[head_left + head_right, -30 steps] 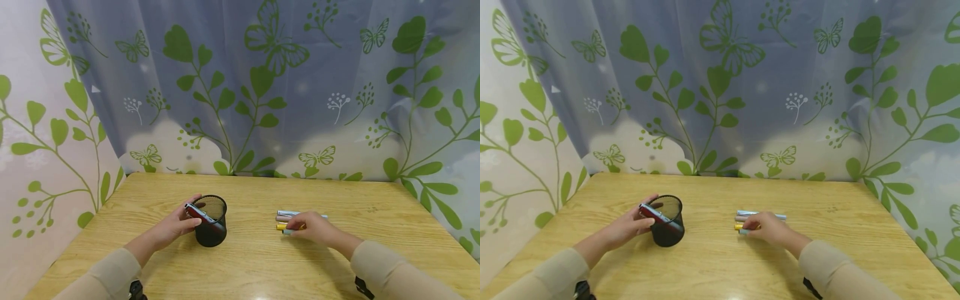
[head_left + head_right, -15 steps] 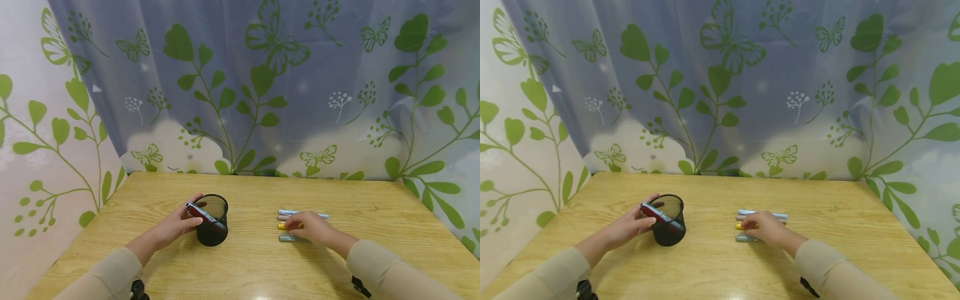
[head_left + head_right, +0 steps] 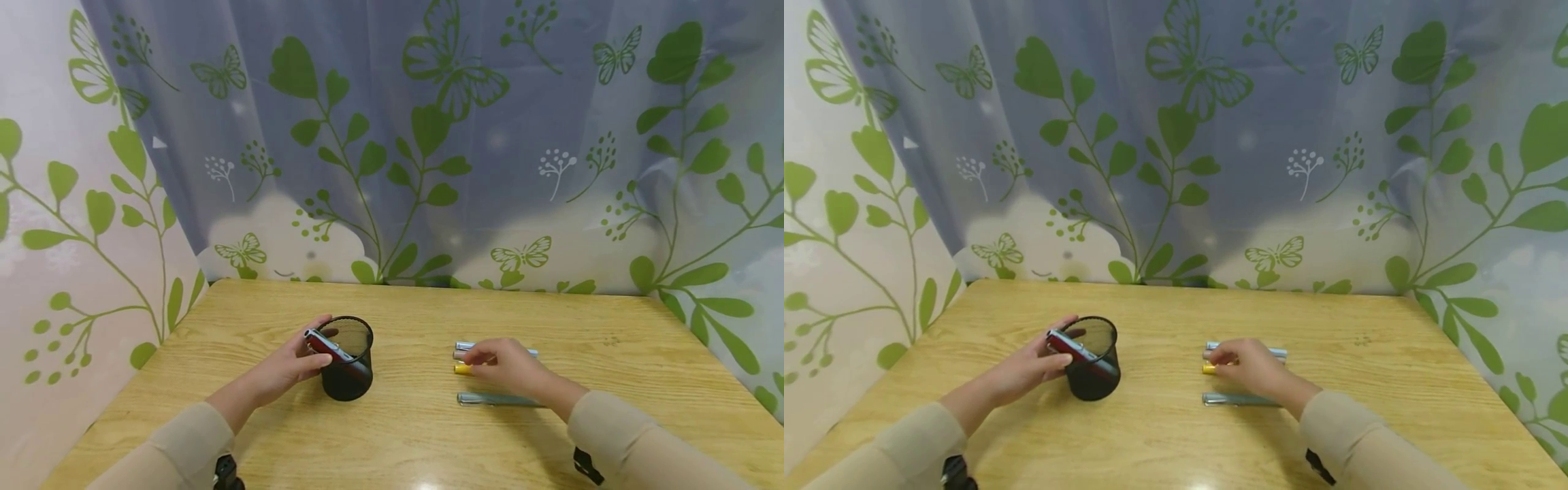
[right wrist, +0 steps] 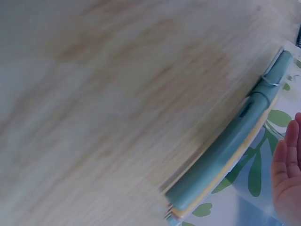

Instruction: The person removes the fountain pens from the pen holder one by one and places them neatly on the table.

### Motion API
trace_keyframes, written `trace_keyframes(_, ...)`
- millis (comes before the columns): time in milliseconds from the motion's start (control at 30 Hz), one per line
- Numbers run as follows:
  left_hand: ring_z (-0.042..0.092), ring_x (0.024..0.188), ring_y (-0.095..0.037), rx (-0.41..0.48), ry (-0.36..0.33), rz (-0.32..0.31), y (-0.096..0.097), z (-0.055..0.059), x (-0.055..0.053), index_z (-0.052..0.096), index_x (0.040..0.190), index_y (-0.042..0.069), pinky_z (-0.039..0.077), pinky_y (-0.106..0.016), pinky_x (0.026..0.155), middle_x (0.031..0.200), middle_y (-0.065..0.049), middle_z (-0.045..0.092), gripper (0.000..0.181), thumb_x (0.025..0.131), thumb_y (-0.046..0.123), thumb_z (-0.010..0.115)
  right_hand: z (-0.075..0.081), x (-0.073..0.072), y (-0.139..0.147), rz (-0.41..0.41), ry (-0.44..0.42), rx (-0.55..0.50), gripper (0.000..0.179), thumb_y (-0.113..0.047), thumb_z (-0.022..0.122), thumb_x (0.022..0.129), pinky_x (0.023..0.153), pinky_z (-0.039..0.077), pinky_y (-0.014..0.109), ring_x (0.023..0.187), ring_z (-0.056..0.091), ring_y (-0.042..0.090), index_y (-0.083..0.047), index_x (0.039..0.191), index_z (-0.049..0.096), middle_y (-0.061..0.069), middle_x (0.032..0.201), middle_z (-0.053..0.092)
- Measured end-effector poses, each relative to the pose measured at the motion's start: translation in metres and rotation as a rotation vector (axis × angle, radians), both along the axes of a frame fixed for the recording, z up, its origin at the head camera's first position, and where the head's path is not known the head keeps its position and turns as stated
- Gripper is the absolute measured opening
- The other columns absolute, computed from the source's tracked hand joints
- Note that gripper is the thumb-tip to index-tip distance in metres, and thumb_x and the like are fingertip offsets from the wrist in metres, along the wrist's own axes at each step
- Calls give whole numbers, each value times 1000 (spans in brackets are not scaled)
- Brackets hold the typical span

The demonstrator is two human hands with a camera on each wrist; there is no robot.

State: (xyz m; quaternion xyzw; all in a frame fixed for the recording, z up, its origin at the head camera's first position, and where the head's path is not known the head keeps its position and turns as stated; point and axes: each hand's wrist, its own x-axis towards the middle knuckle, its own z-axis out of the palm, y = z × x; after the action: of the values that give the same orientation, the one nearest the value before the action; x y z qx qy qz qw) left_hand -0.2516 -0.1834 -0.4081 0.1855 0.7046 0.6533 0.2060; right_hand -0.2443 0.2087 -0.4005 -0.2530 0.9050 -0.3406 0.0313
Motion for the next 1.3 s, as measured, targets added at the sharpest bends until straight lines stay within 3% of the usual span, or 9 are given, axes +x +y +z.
trace_keyframes(300,26,134,-35,0,-10,11,-1,-2,-1,11,151,22,25,-54,104,152,-16,15,75,93,20,59,12,-2,-14,-41,-97,-125,23,-18,64,89,79,50,32,92,60,19,-3,107,67,4,100,66)
trace_keyframes(500,27,133,-34,-1,-13,15,-1,-3,-1,12,151,24,26,-53,104,152,-15,16,75,93,20,59,17,-4,-26,-21,-126,-208,27,-19,64,89,77,51,33,93,61,24,-1,109,65,13,105,64)
trace_keyframes(833,28,133,-35,4,-6,1,0,-1,-1,9,151,18,26,-53,104,152,-16,15,76,93,19,58,23,-10,-55,-75,-158,-293,27,-23,65,88,79,51,34,94,61,19,-8,110,67,4,105,65)
trace_keyframes(1300,28,133,-34,-1,0,6,0,-2,-2,10,151,21,26,-53,104,152,-17,15,74,93,19,58,23,-13,-93,-64,-189,-438,27,-15,65,88,84,49,36,98,60,21,-2,112,65,9,108,66)
